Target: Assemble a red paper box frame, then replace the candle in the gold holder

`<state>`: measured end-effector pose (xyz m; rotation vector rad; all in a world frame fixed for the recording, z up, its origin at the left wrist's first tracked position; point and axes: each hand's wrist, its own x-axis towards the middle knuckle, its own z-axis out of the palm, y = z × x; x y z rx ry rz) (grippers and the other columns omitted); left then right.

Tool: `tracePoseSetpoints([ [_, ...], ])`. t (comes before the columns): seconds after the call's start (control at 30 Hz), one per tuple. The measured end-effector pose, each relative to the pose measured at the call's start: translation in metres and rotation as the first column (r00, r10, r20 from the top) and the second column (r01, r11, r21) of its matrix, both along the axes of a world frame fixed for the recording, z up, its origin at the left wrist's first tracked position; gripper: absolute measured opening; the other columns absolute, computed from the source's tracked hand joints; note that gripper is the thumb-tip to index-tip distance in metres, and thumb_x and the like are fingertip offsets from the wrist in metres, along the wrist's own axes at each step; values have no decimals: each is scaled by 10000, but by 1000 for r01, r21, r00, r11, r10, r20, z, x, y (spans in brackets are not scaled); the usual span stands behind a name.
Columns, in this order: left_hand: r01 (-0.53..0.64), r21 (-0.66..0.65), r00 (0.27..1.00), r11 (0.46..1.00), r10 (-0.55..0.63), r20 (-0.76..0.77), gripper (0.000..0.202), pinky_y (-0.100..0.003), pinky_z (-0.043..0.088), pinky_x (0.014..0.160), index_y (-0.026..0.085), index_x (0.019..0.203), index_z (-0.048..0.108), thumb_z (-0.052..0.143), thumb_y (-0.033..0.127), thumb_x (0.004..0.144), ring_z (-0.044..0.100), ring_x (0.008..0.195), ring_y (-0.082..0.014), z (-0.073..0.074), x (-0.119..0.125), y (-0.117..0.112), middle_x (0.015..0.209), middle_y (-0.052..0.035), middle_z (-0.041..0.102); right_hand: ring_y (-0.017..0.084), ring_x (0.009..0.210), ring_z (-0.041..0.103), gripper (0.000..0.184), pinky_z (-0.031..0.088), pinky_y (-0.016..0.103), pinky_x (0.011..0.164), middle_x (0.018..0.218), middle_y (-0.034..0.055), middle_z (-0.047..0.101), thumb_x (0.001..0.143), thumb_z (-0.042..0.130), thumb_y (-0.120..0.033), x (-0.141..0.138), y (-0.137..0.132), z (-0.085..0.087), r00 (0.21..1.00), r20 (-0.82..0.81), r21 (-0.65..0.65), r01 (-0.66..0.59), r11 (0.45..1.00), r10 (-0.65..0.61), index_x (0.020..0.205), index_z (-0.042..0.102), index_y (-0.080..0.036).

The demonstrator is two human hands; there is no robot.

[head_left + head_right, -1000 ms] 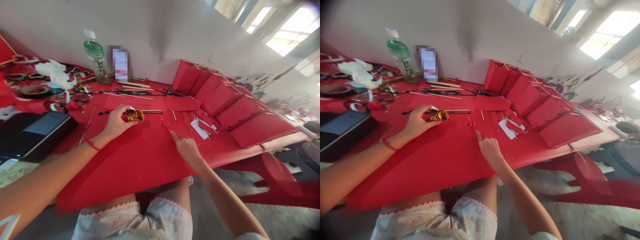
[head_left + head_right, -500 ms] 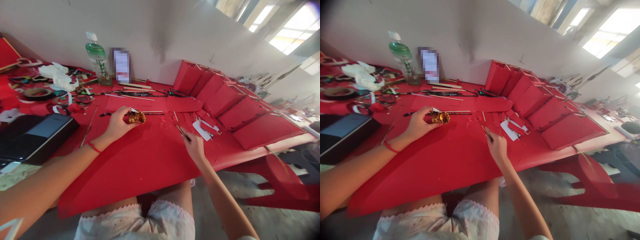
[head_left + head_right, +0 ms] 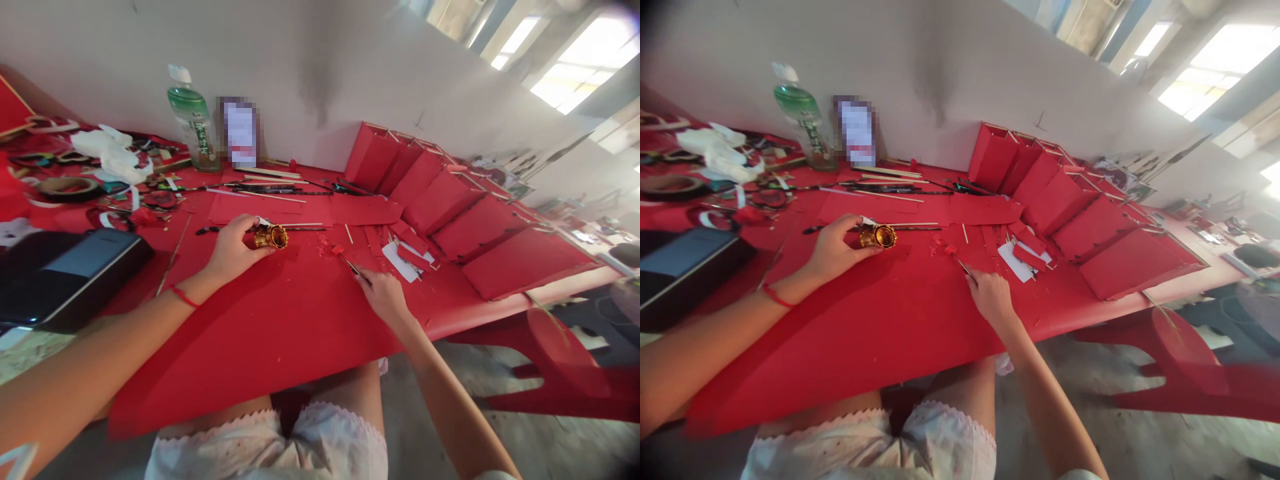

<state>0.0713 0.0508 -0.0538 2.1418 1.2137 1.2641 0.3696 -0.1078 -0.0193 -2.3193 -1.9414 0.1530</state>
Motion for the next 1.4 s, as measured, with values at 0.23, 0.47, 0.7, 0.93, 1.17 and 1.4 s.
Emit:
tracePoseSetpoints([
  [0.23,-4,1,1000,1000,4,-7,428,-393,539,877,242,926,619,842,424,610,672,943,-267,0,-1,1,1000,-56,708,124,451,481,423,362,232,529,466,-59,483,924,479,-341,18,10,-3,723,-691,-25,-37,999,10,1168,746,-122],
  [0.47,15,13,1000,1000,-16,11,407,-382,543,862,232,919,630,843,410,620,677,927,-260,1,1,-1,979,-57,702,76,397,273,425,180,216,403,458,-107,365,760,616,-517,18,8,7,393,-906,-150,43,988,-155,945,679,-140],
  [0.7,13,-3,1000,1000,-13,-15,416,-382,540,877,237,934,633,842,427,629,667,931,-253,3,0,-1,987,-54,708,72,399,272,456,164,205,401,458,-109,366,751,625,-536,13,12,1,425,-892,-125,92,988,-152,965,666,-135],
  [0.93,10,13,1000,1000,-10,-29,407,-379,540,878,225,932,619,824,417,638,671,949,-259,2,0,-1,1011,-65,708,136,510,513,507,361,242,530,558,-15,561,908,504,-437,7,7,4,818,-574,183,75,980,45,1261,708,-136],
  [1.17,5,14,999,1000,-5,-38,422,-365,535,860,210,953,617,820,419,648,668,925,-247,3,-1,-1,983,-60,694,174,701,656,466,376,263,590,961,58,746,1021,439,-279,-16,7,9,962,267,6,-63,998,59,1457,571,-378],
  [1.4,15,15,999,1000,-14,-41,429,-371,532,864,200,957,612,833,401,649,667,938,-250,1,-2,-1,995,-68,689,201,751,703,472,402,280,596,936,60,749,1062,366,-321,-16,8,6,920,361,-101,-122,987,150,1511,499,-379],
])
